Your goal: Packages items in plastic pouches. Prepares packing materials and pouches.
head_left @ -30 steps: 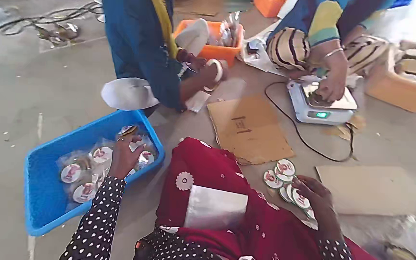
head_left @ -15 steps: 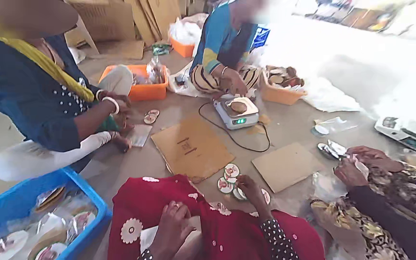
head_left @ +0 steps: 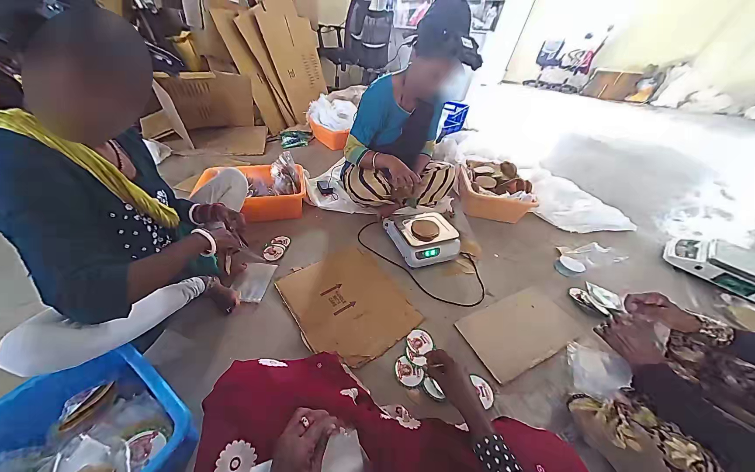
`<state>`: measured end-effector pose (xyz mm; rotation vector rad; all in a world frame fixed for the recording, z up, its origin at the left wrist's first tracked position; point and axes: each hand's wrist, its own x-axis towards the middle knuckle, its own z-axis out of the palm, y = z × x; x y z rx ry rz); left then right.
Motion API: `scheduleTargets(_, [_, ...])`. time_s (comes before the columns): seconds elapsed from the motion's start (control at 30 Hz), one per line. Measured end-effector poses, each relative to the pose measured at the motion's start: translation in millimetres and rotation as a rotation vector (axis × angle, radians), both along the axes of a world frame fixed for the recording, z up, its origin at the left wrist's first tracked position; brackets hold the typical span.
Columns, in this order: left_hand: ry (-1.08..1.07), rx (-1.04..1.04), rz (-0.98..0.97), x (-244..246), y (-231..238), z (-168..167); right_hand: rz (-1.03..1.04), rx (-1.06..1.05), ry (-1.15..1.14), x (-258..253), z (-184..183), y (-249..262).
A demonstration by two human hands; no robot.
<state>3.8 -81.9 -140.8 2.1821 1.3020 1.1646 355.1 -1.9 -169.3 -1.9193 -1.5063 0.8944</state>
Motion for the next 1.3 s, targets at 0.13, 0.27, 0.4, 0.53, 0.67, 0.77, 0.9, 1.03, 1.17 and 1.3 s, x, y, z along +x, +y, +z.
scheduleTargets(0.13, [-0.018, 0.068, 0.054, -4.0, -0.1, 15.3, -0.096, 0.143, 0.011, -9.4, 16.3, -4.9])
scheduleTargets(0.27, [-0.091, 0.08, 0.089, 1.3, 5.9, 52.0, 0.199, 0.479, 0.302, -55.4, 68.4, -27.3])
scheduleTargets(0.4, [-0.22, 0.119, 0.021, 21.6, 17.8, 84.0, 0.513, 0.646, 0.431, -120.7, 111.6, -51.6])
scheduleTargets(0.53, [-0.479, 0.049, -0.028, 34.6, 25.3, 104.4, 0.42, 0.579, 0.655, -129.5, 120.3, -55.4])
scheduleTargets(0.67, [-0.642, -0.023, -0.072, 38.3, 29.3, 116.6, 0.228, 0.474, 1.011, -121.9, 135.5, -62.5])
scheduleTargets(0.77, [-0.674, -0.093, -0.12, 39.4, 24.1, 119.1, 0.113, 0.525, 0.949, -121.8, 142.7, -66.4])
scheduleTargets(0.9, [-0.693, -0.237, -0.225, 29.9, 19.2, 136.5, 0.155, 0.684, 0.585, -117.5, 148.1, -65.6])
scheduleTargets(1.03, [-0.439, -0.371, -0.339, 10.1, 20.9, 153.8, 0.296, 0.779, 0.267, -110.7, 160.3, -67.4])
scheduleTargets(1.17, [-0.445, -0.559, -0.529, 8.9, 12.8, 147.5, 0.318, 0.783, 0.175, -106.5, 163.2, -64.6])
scheduleTargets(1.3, [-0.61, -0.75, -0.618, 15.9, 3.4, 136.4, 0.298, 0.781, 0.096, -99.6, 152.2, -60.0])
